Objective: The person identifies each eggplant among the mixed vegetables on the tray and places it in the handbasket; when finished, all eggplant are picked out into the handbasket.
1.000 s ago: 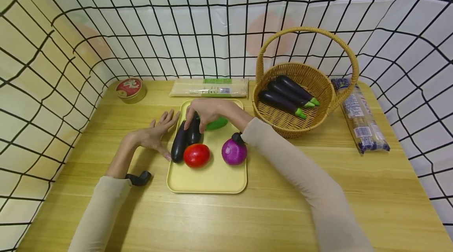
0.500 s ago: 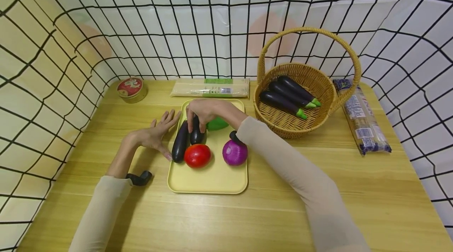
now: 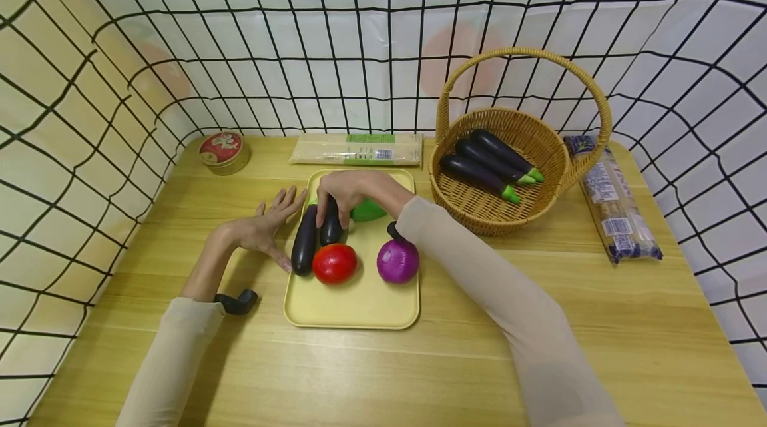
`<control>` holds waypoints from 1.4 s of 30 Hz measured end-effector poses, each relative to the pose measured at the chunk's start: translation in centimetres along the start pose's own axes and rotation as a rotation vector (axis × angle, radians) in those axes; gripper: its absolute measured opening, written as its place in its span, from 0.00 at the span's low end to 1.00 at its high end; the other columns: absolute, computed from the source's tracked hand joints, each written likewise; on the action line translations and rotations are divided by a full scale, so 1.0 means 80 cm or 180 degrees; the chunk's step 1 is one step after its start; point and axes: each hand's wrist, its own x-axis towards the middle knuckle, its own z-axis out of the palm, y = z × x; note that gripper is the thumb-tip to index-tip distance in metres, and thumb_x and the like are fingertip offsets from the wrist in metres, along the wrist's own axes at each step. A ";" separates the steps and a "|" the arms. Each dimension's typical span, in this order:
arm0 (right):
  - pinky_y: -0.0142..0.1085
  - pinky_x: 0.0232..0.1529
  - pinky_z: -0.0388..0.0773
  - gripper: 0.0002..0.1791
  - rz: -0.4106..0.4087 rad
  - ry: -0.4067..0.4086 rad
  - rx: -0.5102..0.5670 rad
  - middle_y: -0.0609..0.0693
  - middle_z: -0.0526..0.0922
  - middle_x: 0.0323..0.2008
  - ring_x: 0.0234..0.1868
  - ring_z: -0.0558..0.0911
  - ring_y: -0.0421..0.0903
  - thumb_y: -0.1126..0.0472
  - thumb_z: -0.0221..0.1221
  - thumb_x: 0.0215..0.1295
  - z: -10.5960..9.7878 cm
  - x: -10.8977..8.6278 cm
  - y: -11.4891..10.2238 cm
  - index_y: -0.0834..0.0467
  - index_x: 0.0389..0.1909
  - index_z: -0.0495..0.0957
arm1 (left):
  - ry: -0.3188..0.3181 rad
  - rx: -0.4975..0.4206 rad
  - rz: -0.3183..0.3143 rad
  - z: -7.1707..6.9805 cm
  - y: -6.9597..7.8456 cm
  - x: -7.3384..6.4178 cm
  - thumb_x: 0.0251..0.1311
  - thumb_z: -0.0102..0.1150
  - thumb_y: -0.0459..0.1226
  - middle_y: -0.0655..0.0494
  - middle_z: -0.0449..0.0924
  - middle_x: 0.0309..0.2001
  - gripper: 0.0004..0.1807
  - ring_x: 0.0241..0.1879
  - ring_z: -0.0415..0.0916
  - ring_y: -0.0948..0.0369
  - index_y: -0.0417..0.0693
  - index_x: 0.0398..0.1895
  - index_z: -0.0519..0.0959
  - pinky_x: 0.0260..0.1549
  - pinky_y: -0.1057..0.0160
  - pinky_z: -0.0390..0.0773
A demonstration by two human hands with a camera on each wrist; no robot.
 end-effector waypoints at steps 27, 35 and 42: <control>0.37 0.52 0.75 0.21 -0.0121 0.0743 -0.0040 0.55 0.82 0.48 0.50 0.76 0.48 0.61 0.78 0.53 -0.028 -0.034 -0.022 0.49 0.51 0.90 | -0.0010 0.0005 0.0056 0.000 -0.002 -0.003 0.38 0.85 0.56 0.37 0.11 0.81 0.85 0.80 0.08 0.39 0.51 0.84 0.24 0.73 0.27 0.19; 0.37 0.48 0.70 0.23 0.0036 0.1138 0.0205 0.53 0.81 0.44 0.47 0.73 0.48 0.58 0.77 0.57 -0.043 -0.085 0.002 0.50 0.55 0.88 | 0.0026 -0.0008 0.0109 0.001 -0.003 0.001 0.38 0.86 0.53 0.35 0.11 0.80 0.85 0.80 0.08 0.38 0.50 0.83 0.23 0.72 0.25 0.19; 0.38 0.44 0.65 0.22 0.0298 0.1507 0.0293 0.54 0.80 0.41 0.42 0.70 0.49 0.56 0.76 0.59 -0.048 -0.142 0.027 0.48 0.56 0.88 | 0.0031 -0.0021 0.0105 0.002 -0.004 0.002 0.39 0.86 0.51 0.35 0.10 0.80 0.85 0.79 0.08 0.38 0.49 0.83 0.23 0.72 0.25 0.19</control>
